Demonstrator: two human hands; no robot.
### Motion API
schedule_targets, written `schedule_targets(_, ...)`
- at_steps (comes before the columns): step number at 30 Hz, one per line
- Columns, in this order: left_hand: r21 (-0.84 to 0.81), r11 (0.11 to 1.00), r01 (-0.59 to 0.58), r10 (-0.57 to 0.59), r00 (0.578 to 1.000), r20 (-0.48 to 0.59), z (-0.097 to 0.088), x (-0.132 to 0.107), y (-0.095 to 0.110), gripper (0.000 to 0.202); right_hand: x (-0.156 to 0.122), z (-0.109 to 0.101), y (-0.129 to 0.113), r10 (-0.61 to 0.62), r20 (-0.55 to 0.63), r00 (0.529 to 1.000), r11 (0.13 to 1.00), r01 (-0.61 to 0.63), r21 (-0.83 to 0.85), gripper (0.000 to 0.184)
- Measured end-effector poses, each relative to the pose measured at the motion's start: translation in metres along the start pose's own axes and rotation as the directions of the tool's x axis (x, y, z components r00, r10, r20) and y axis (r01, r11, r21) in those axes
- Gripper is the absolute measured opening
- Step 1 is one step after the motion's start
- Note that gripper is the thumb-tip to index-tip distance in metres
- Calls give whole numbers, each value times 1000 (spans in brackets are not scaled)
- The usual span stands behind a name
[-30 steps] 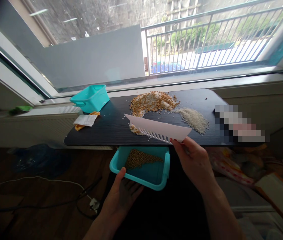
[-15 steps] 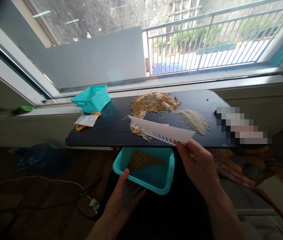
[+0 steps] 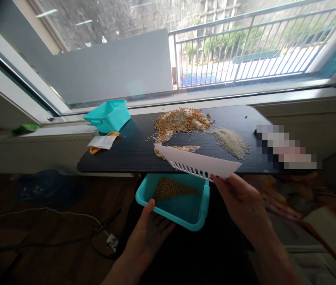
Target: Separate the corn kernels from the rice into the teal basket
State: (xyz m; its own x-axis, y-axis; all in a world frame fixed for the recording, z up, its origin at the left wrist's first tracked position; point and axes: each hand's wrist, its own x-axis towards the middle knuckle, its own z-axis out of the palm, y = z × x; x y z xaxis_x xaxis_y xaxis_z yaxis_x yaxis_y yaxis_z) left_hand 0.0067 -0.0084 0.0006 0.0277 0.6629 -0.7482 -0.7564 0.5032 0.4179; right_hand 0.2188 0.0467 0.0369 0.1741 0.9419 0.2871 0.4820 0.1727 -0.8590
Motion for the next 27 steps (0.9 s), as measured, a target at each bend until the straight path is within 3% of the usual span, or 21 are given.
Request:
schedule_targets(8, 4, 1000, 0, 0, 1000, 3, 0, 1, 0, 51, 10, 3, -4, -4, -42, 999, 999, 2, -36, 28)
schedule_targets(14, 5, 1000, 2, -2, 999, 35, -2, 0, 0, 50, 21, 9, -3, -36, 62, 997, 999, 36, 12, 28)
schedule_targets(22, 10, 1000, -4, 4, 1000, 23, 1, -2, 1, 50, 16, 14, -5, 19, -7, 1000, 999, -19, 51, 25)
schedule_targets(27, 3, 1000, 0, 0, 1000, 13, 1, -1, 1, 50, 15, 15, -7, -1, 142, 990, 993, -16, 120, 23)
